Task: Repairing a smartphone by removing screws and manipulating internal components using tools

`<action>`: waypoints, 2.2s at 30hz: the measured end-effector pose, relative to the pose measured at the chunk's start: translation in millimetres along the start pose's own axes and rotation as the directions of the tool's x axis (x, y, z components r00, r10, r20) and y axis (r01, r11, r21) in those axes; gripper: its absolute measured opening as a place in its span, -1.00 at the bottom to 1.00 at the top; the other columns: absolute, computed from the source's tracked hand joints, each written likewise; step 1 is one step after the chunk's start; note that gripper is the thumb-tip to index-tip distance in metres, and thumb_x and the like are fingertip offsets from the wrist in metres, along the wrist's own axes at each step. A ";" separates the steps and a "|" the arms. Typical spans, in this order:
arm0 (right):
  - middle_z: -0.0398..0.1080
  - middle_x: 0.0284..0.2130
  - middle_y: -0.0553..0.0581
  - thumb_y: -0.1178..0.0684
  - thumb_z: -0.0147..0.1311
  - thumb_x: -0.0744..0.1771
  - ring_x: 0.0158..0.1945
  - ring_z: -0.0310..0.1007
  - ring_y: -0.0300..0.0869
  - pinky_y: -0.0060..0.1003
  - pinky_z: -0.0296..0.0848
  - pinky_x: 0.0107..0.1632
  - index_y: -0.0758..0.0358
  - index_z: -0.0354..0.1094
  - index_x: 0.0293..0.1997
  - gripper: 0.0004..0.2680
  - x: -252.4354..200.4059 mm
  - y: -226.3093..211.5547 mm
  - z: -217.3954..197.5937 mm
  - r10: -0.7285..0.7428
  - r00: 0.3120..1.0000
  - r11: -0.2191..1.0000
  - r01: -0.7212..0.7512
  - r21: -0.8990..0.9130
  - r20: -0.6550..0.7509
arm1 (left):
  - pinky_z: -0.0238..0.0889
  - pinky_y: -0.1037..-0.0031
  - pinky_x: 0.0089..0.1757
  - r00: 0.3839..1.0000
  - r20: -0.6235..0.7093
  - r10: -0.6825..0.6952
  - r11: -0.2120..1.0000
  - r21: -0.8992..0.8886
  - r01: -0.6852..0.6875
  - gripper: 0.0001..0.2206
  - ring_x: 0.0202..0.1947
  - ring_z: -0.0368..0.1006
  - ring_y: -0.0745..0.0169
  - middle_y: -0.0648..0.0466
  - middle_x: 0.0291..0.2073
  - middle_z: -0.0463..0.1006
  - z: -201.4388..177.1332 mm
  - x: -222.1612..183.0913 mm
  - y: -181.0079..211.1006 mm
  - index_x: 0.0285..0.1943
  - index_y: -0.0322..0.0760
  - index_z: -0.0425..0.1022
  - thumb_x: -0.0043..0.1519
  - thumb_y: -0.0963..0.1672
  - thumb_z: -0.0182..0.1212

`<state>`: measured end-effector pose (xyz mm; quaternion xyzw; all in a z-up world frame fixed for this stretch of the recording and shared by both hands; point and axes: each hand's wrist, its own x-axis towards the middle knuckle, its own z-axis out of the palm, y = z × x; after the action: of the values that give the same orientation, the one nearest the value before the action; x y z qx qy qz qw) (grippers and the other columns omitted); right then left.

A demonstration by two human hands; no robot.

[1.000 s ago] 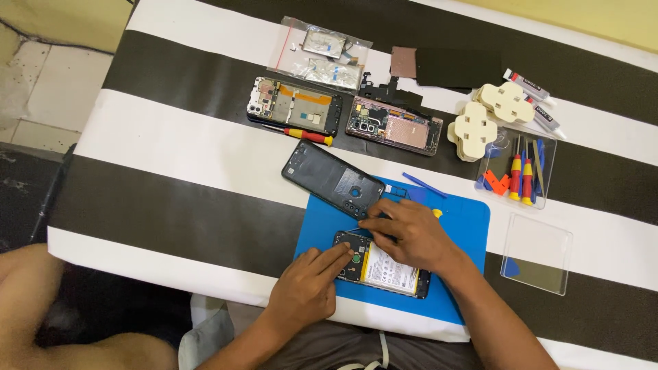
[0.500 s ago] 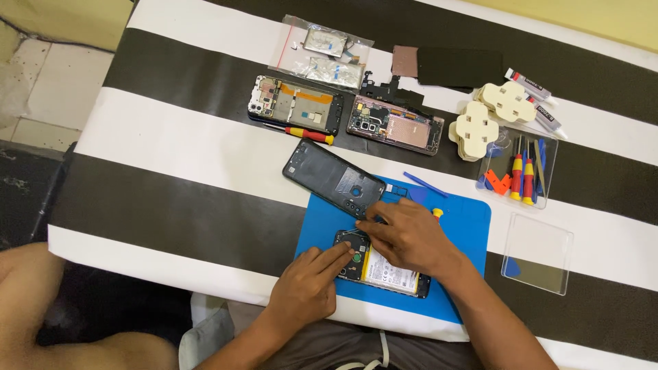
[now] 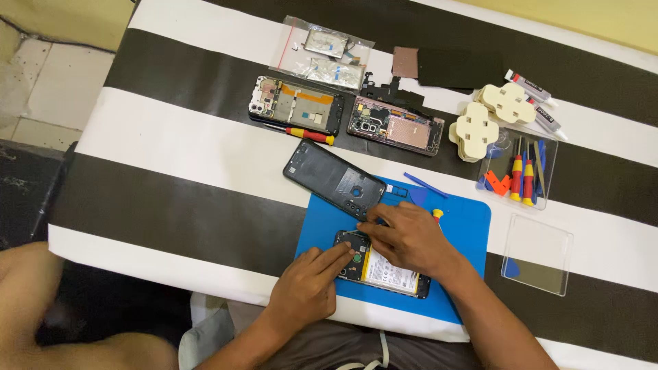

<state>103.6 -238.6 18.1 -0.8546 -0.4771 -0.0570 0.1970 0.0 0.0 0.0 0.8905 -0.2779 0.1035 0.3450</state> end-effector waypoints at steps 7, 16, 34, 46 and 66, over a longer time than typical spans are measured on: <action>0.43 -0.11 0.08 0.10 0.21 0.33 -0.29 0.44 -0.13 -0.19 0.34 -0.30 0.15 0.51 0.04 -0.81 -0.7 2.1 -1.9 0.002 1.000 1.000 -0.002 0.015 -0.004 | 0.42 0.32 -0.24 1.000 0.012 0.003 0.999 0.041 -0.003 -0.49 -0.23 0.37 0.06 -0.01 0.21 0.51 -1.0 1.1 0.7 0.23 -0.40 0.50 0.03 -0.34 0.09; 0.43 -0.12 0.13 0.11 0.14 0.34 -0.27 0.45 -0.09 -0.15 0.32 -0.29 0.16 0.47 0.09 -0.80 2.0 -0.2 -5.6 0.001 1.000 0.998 -0.002 0.063 0.014 | 0.41 0.29 -0.19 1.000 0.009 0.012 1.000 0.016 -0.012 -0.48 -0.23 0.36 0.02 -0.03 0.22 0.49 -2.0 1.8 0.7 0.22 -0.43 0.49 0.00 -0.34 0.05; 0.45 -0.14 0.02 0.10 0.15 0.34 -0.39 0.42 -0.12 -0.20 0.31 -0.38 0.07 0.56 -0.03 -0.85 2.9 3.8 -0.2 0.094 0.995 0.987 -0.098 0.125 0.038 | 0.43 0.32 -0.25 1.000 -0.018 0.012 1.000 0.028 -0.012 -0.51 -0.24 0.38 0.06 -0.03 0.20 0.51 -0.6 0.4 0.3 0.21 -0.42 0.50 0.04 -0.35 0.04; 0.47 -0.15 0.01 0.07 0.13 0.35 -0.29 0.50 -0.13 -0.20 0.39 -0.34 0.08 0.58 -0.05 -0.86 7.8 3.6 -3.3 0.157 0.983 0.961 -0.174 0.216 0.093 | 0.42 0.31 -0.24 1.000 0.025 0.007 1.000 0.018 -0.007 -0.49 -0.22 0.37 0.05 -0.05 0.23 0.50 -1.1 0.0 0.1 0.25 -0.43 0.47 0.04 -0.35 0.09; 0.45 -0.08 0.09 0.18 0.14 0.34 -0.10 0.50 -0.18 -0.36 0.47 -0.13 0.13 0.57 0.01 -0.82 -17.4 15.1 -45.2 0.344 0.938 0.846 -0.287 0.449 -0.048 | 0.42 0.29 -0.31 1.000 0.015 0.010 1.000 -0.006 -0.010 -0.48 -0.26 0.35 0.02 -0.06 0.24 0.48 3.5 -3.0 -3.8 0.26 -0.44 0.46 0.03 -0.35 0.07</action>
<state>110.9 -277.2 50.3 -0.8502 -0.3171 0.0304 0.4191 -0.3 1.2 -5.9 0.8889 -0.2853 0.0976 0.3449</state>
